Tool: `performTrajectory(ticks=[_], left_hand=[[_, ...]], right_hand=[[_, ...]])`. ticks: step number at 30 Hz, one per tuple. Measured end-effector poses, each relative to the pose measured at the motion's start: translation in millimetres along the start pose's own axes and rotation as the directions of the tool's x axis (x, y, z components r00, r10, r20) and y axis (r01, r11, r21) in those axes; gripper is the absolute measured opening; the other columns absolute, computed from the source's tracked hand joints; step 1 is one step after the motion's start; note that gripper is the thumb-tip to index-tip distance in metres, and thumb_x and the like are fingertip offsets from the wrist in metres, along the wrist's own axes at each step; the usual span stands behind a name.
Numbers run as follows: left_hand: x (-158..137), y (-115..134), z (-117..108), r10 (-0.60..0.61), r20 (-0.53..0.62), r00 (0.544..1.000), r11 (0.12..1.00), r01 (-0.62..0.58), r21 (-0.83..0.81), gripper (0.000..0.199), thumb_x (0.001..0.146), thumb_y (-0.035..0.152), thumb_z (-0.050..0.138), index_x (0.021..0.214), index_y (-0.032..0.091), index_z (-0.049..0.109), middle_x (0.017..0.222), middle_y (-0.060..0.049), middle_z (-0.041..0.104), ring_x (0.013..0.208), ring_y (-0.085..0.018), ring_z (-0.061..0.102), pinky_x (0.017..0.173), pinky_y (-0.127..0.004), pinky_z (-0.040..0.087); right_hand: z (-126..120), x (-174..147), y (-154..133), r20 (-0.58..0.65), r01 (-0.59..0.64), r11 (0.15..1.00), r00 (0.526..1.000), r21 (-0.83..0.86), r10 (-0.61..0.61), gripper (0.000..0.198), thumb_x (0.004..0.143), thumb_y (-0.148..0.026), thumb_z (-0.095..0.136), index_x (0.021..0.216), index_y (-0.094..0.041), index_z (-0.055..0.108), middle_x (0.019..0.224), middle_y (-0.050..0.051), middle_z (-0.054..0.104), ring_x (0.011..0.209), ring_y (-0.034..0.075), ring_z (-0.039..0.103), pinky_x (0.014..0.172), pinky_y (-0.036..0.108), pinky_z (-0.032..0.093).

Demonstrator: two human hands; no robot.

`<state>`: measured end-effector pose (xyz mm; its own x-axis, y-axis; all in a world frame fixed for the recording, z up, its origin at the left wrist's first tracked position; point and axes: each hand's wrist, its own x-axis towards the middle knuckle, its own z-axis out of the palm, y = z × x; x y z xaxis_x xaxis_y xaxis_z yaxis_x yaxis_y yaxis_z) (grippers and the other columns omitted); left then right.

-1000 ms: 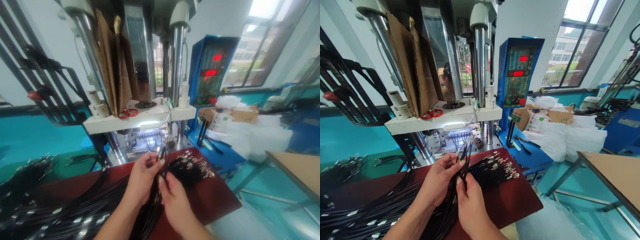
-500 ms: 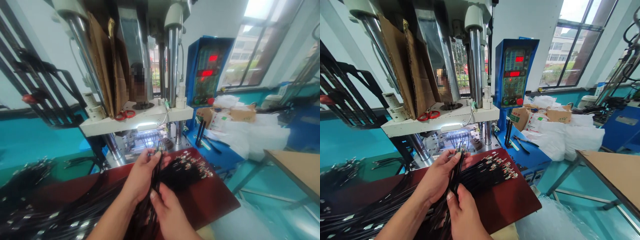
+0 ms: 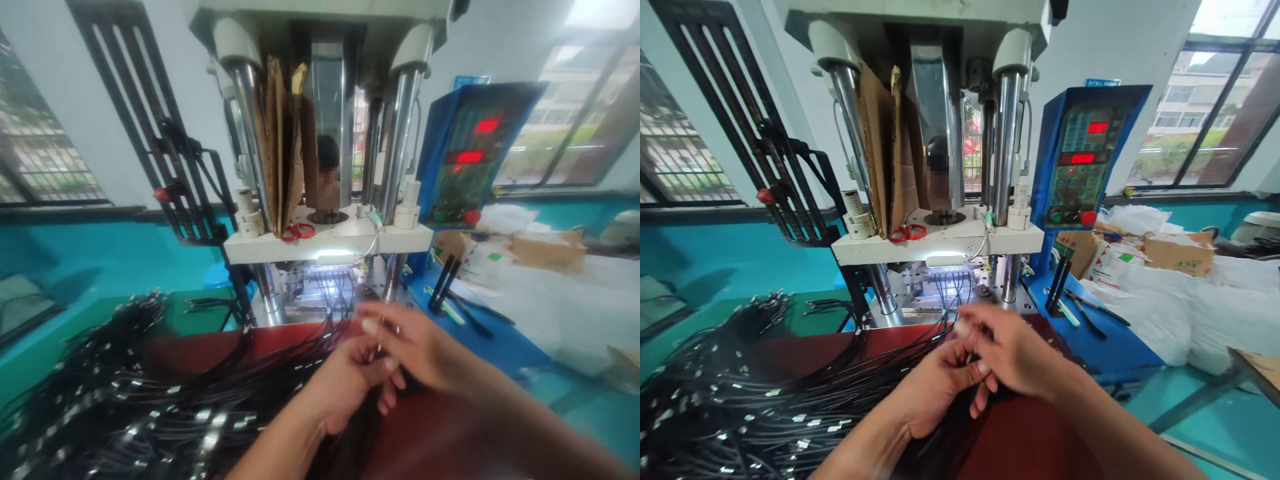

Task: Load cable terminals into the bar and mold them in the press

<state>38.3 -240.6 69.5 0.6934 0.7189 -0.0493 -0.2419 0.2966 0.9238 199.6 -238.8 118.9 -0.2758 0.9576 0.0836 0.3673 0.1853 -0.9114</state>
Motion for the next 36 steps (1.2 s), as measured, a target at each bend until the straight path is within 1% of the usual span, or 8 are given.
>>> performTrajectory(ticks=[2, 5, 8, 12, 22, 26, 30, 36], left_hand=[[-1.5, -7.9, 1.2, 0.004, -0.039, 0.999, 1.000, -0.004, -0.011, 0.026, 0.082, 0.036, 0.063, 0.084, 0.011, 0.058, 0.071, -0.004, 0.058, 0.051, -0.009, 0.052, 0.048, -0.022, 0.040], [-6.4, -18.9, 1.6, -0.056, -0.039, 0.998, 0.996, 0.054, -0.065, 0.025, 0.081, 0.034, 0.063, 0.092, 0.013, 0.057, 0.070, -0.002, 0.058, 0.050, -0.009, 0.052, 0.047, -0.022, 0.040], [-11.2, -25.2, 2.1, -0.083, -0.021, 0.996, 0.992, 0.081, -0.092, 0.021, 0.078, 0.029, 0.066, 0.090, 0.014, 0.057, 0.071, -0.002, 0.057, 0.049, -0.009, 0.052, 0.048, -0.022, 0.040], [-12.9, -25.6, -2.1, -0.068, -0.055, 0.996, 0.986, 0.058, -0.154, 0.022, 0.077, 0.023, 0.067, 0.094, 0.013, 0.058, 0.076, -0.002, 0.057, 0.054, -0.010, 0.055, 0.051, -0.023, 0.042], [-11.0, -24.1, -9.6, -0.135, -0.159, 0.978, 0.973, 0.101, -0.208, 0.025, 0.077, 0.020, 0.066, 0.100, 0.012, 0.059, 0.076, -0.003, 0.058, 0.057, -0.012, 0.060, 0.054, -0.025, 0.047], [-8.1, -27.3, -8.2, -0.180, -0.110, 0.978, 0.974, 0.161, -0.159, 0.025, 0.079, 0.022, 0.064, 0.100, 0.012, 0.056, 0.060, -0.002, 0.058, 0.051, -0.013, 0.060, 0.053, -0.025, 0.049], [-5.3, -28.7, -5.0, -0.202, -0.134, 0.970, 0.973, 0.183, -0.138, 0.024, 0.075, 0.020, 0.068, 0.094, 0.013, 0.054, 0.065, -0.002, 0.058, 0.052, -0.013, 0.061, 0.050, -0.025, 0.050], [-3.2, -27.5, -0.5, -0.257, 0.002, 0.966, 0.959, 0.256, -0.122, 0.026, 0.071, 0.018, 0.072, 0.088, 0.014, 0.052, 0.069, -0.001, 0.057, 0.055, -0.015, 0.064, 0.052, -0.027, 0.053]], right_hand=[[4.0, 7.7, 7.1, 0.213, -0.039, 0.999, 0.976, -0.003, 0.039, 0.047, 0.092, -0.051, 0.040, 0.130, -0.026, 0.051, 0.108, 0.008, 0.068, 0.048, 0.014, 0.062, 0.042, 0.026, 0.046], [-2.5, 38.5, 28.2, 0.040, 0.040, 0.924, 0.999, -0.379, -0.027, 0.049, 0.099, -0.039, 0.023, 0.116, -0.016, 0.063, 0.104, 0.010, 0.070, 0.077, 0.017, 0.067, 0.067, 0.029, 0.052], [0.3, 79.2, 55.4, 0.001, 0.014, 0.811, 1.000, -0.584, -0.016, 0.023, 0.086, -0.022, 0.055, 0.103, -0.013, 0.068, 0.107, 0.013, 0.068, 0.099, 0.024, 0.062, 0.088, 0.035, 0.045], [30.7, 111.3, 82.3, -0.006, -0.035, 0.684, 0.999, -0.729, 0.045, 0.018, 0.082, -0.022, 0.065, 0.097, -0.012, 0.065, 0.108, 0.011, 0.064, 0.097, 0.022, 0.061, 0.086, 0.039, 0.047], [15.7, 93.8, 65.7, 0.060, 0.010, 0.504, 0.995, -0.864, 0.084, 0.016, 0.086, -0.024, 0.059, 0.098, -0.013, 0.064, 0.107, 0.011, 0.063, 0.103, 0.025, 0.057, 0.089, 0.044, 0.044], [-12.4, 65.2, 50.2, 0.071, -0.001, 0.548, 0.991, -0.837, 0.110, 0.020, 0.075, -0.008, 0.058, 0.093, -0.010, 0.066, 0.103, 0.020, 0.064, 0.092, 0.031, 0.062, 0.079, 0.043, 0.043], [-32.6, 33.4, 45.8, 0.116, -0.024, 0.714, 0.982, -0.700, 0.147, 0.014, 0.071, -0.014, 0.060, 0.083, -0.015, 0.067, 0.087, 0.011, 0.069, 0.083, 0.026, 0.062, 0.073, 0.034, 0.044], [-25.3, -31.7, 57.7, -0.030, -0.262, 0.949, 0.965, -0.174, 0.261, 0.026, 0.088, -0.026, 0.035, 0.096, -0.019, 0.059, 0.051, -0.005, 0.049, 0.045, 0.012, 0.044, 0.046, 0.023, 0.034]])
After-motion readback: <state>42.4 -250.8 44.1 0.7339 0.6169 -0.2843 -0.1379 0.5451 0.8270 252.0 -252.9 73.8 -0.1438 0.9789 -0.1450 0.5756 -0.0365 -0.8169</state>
